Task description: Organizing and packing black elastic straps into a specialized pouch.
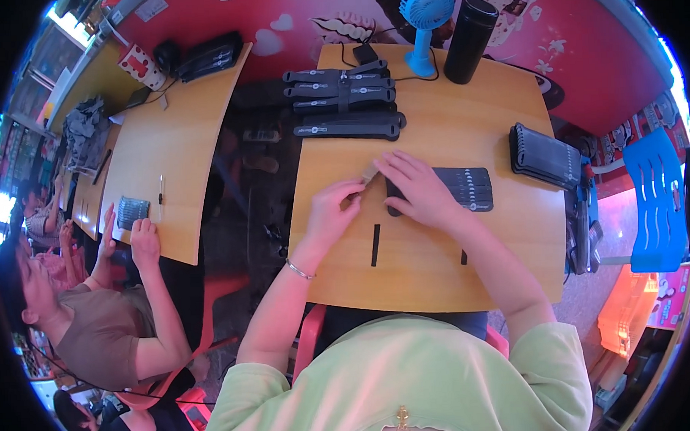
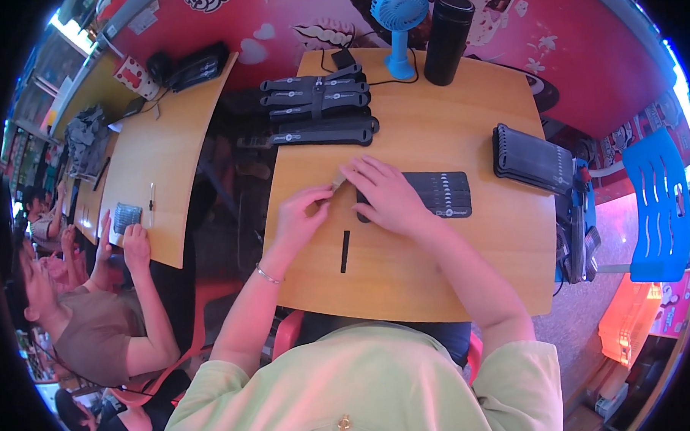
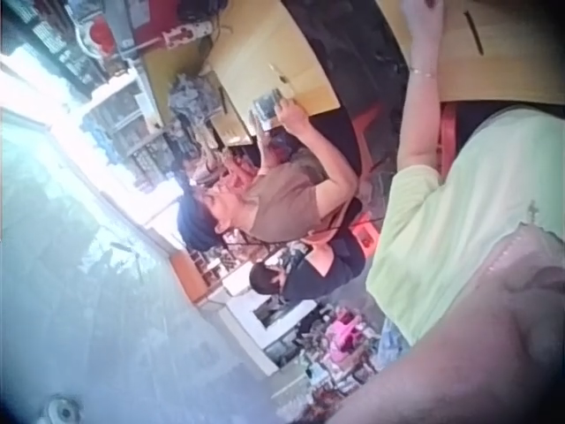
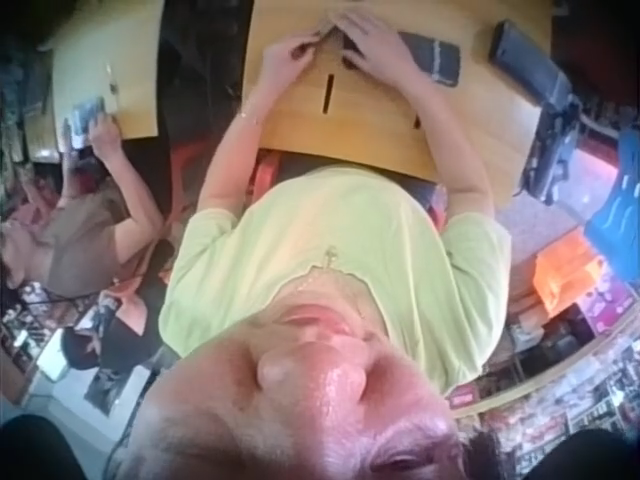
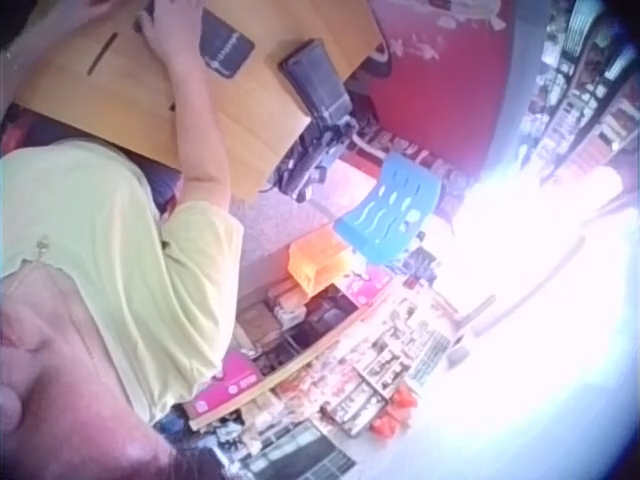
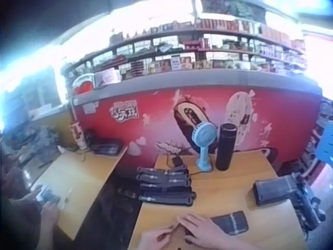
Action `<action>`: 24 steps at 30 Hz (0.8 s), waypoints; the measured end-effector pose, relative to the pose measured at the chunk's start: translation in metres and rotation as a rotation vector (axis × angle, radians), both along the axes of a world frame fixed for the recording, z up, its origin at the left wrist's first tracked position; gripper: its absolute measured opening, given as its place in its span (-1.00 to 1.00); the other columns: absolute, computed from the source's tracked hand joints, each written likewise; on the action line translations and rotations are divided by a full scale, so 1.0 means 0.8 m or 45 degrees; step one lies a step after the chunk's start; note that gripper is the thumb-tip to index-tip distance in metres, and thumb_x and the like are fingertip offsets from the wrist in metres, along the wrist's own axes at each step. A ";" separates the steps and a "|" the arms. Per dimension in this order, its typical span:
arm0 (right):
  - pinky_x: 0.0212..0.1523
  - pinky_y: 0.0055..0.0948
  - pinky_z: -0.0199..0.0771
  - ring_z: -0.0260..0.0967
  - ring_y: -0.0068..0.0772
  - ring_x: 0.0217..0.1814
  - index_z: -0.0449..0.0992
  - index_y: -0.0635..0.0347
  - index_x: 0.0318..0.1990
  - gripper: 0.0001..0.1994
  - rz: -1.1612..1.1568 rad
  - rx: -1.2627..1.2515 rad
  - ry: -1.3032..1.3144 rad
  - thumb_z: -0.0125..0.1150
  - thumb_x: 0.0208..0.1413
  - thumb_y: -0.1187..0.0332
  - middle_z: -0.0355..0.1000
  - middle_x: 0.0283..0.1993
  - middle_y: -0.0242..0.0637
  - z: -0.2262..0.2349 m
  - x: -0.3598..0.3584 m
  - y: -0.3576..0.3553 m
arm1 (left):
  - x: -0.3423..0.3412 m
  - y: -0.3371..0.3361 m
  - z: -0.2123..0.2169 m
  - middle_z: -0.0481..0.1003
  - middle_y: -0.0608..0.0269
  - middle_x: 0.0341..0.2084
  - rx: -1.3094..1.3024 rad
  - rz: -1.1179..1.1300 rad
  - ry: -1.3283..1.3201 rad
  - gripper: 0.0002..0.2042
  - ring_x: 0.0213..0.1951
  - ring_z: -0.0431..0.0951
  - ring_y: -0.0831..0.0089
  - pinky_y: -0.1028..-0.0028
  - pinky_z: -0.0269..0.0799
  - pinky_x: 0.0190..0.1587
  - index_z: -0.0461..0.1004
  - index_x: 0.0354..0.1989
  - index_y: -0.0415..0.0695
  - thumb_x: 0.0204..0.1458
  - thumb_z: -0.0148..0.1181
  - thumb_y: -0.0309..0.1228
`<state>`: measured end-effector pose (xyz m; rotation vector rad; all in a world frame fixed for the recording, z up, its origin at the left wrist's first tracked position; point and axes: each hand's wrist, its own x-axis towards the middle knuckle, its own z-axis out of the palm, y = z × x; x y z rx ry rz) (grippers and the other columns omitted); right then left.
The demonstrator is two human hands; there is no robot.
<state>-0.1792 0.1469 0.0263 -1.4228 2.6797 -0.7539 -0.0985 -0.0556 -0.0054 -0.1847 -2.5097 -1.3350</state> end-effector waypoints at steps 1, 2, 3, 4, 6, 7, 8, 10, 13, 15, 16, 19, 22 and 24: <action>0.31 -0.19 0.02 -0.03 -0.13 0.39 0.16 0.09 0.26 -0.37 -0.005 -0.004 0.005 0.23 0.00 0.30 0.10 0.31 -0.15 0.001 0.001 -0.004 | 0.002 0.002 0.003 0.53 0.06 -0.20 0.101 0.057 0.014 -0.81 -0.20 0.57 0.26 0.47 0.49 -0.12 0.53 -0.25 -0.27 -0.09 0.18 -0.62; 0.25 -0.22 0.12 0.08 -0.13 0.31 0.24 0.08 0.20 -0.44 0.060 -0.050 0.052 0.22 0.00 0.34 0.20 0.23 -0.16 0.003 0.000 -0.007 | 0.002 0.004 0.010 0.55 0.10 -0.27 0.204 0.114 0.031 -0.85 -0.27 0.59 0.31 0.50 0.51 -0.15 0.54 -0.29 -0.27 -0.07 0.16 -0.65; 0.19 -0.24 0.21 0.19 -0.13 0.24 0.32 0.07 0.13 -0.52 0.124 -0.096 0.098 0.21 -0.01 0.37 0.29 0.15 -0.17 0.005 -0.001 -0.010 | 0.002 0.007 0.016 0.55 0.10 -0.27 0.203 0.109 0.039 -0.85 -0.27 0.59 0.31 0.50 0.51 -0.15 0.54 -0.29 -0.27 -0.07 0.16 -0.65; 0.19 -0.24 0.21 0.19 -0.13 0.24 0.32 0.07 0.13 -0.52 0.120 -0.096 0.105 0.21 -0.01 0.37 0.29 0.15 -0.17 0.008 -0.003 -0.011 | 0.002 0.009 0.024 0.54 0.11 -0.24 0.310 0.096 -0.019 -0.83 -0.23 0.57 0.34 0.50 0.50 -0.14 0.52 -0.25 -0.27 -0.05 0.15 -0.65; -0.01 -0.29 0.37 0.37 -0.13 -0.02 0.45 0.13 -0.06 -0.71 0.039 -0.100 -0.058 0.18 0.00 0.43 0.44 -0.12 -0.18 0.013 -0.011 -0.014 | 0.002 0.019 0.042 0.52 0.12 -0.22 0.415 0.090 -0.073 -0.80 -0.19 0.55 0.37 0.50 0.50 -0.13 0.50 -0.20 -0.26 -0.03 0.15 -0.65; -0.01 -0.29 0.37 0.37 -0.13 -0.02 0.45 0.13 -0.06 -0.71 0.041 -0.101 -0.055 0.18 0.00 0.43 0.44 -0.12 -0.18 0.014 -0.016 -0.012 | -0.001 0.030 0.051 0.50 0.14 -0.20 0.462 0.145 0.055 -0.76 -0.16 0.53 0.41 0.50 0.50 -0.14 0.46 -0.14 -0.26 -0.02 0.14 -0.65; -0.08 -0.27 0.40 0.39 -0.13 -0.09 0.46 0.14 -0.14 -0.78 -0.064 -0.219 0.017 0.15 0.01 0.44 0.45 -0.21 -0.20 0.015 -0.025 -0.007 | -0.004 0.035 0.056 0.48 0.15 -0.17 0.505 0.201 0.184 -0.72 -0.13 0.51 0.44 0.50 0.51 -0.15 0.42 -0.07 -0.25 0.00 0.13 -0.66; -0.16 -0.26 0.43 0.40 -0.10 -0.16 0.46 0.14 -0.18 -0.84 -0.204 -0.410 0.079 0.09 0.05 0.45 0.45 -0.26 -0.18 0.021 -0.049 0.002 | -0.009 0.030 0.039 0.44 0.13 -0.15 0.491 0.161 0.127 -0.67 -0.10 0.48 0.38 0.46 0.49 -0.11 0.38 -0.03 -0.25 -0.02 0.17 -0.63; -0.11 -0.25 0.41 0.39 -0.10 -0.11 0.45 0.14 -0.14 -0.79 -0.247 -0.436 -0.160 0.13 0.05 0.38 0.44 -0.20 -0.16 0.018 -0.059 0.014 | -0.007 0.033 0.032 0.39 0.07 -0.12 0.175 0.094 0.056 -0.58 -0.04 0.43 0.24 0.36 0.41 -0.02 0.35 0.00 -0.24 -0.09 0.25 -0.56; -0.06 -0.25 0.39 0.36 -0.11 -0.07 0.45 0.15 -0.11 -0.74 -0.148 -0.330 -0.099 0.17 0.03 0.32 0.43 -0.15 -0.17 0.010 -0.054 0.018 | -0.008 0.036 0.031 0.36 0.05 -0.12 -0.131 0.067 0.071 -0.56 -0.01 0.40 0.15 0.31 0.36 0.03 0.36 -0.01 -0.23 -0.13 0.29 -0.52; -0.01 -0.26 0.36 0.34 -0.12 -0.02 0.44 0.15 -0.09 -0.69 -0.048 -0.224 -0.034 0.21 0.01 0.27 0.42 -0.11 -0.18 0.006 -0.049 0.021 | -0.005 0.036 0.029 0.34 0.02 -0.08 -0.218 0.031 0.022 -0.52 0.01 0.36 0.10 0.28 0.31 0.07 0.35 0.00 -0.23 -0.17 0.31 -0.50; 0.07 -0.27 0.30 0.29 -0.15 0.05 0.44 0.17 -0.07 -0.58 0.155 -0.081 -0.107 0.29 -0.08 0.17 0.40 -0.06 -0.22 0.003 -0.034 0.016 | -0.005 0.030 0.017 0.30 0.03 -0.03 -0.294 -0.019 -0.018 -0.50 0.01 0.35 0.10 0.30 0.31 0.04 0.35 0.01 -0.20 -0.18 0.33 -0.49; 0.05 -0.31 0.31 0.30 -0.20 0.03 0.44 0.15 -0.08 -0.56 0.224 -0.113 -0.042 0.35 -0.15 0.23 0.40 -0.07 -0.26 -0.016 -0.022 -0.001 | -0.002 0.016 0.009 0.29 0.08 -0.01 -0.219 -0.029 -0.068 -0.50 -0.01 0.37 0.19 0.36 0.38 -0.03 0.35 0.02 -0.19 -0.18 0.32 -0.53; 0.03 -0.32 0.32 0.30 -0.21 0.02 0.44 0.14 -0.09 -0.57 0.248 -0.151 0.018 0.36 -0.17 0.27 0.39 -0.08 -0.27 -0.017 -0.020 -0.010 | 0.003 0.008 0.012 0.28 0.09 -0.01 -0.165 -0.017 -0.123 -0.49 -0.01 0.37 0.22 0.38 0.39 -0.04 0.35 0.03 -0.19 -0.19 0.32 -0.56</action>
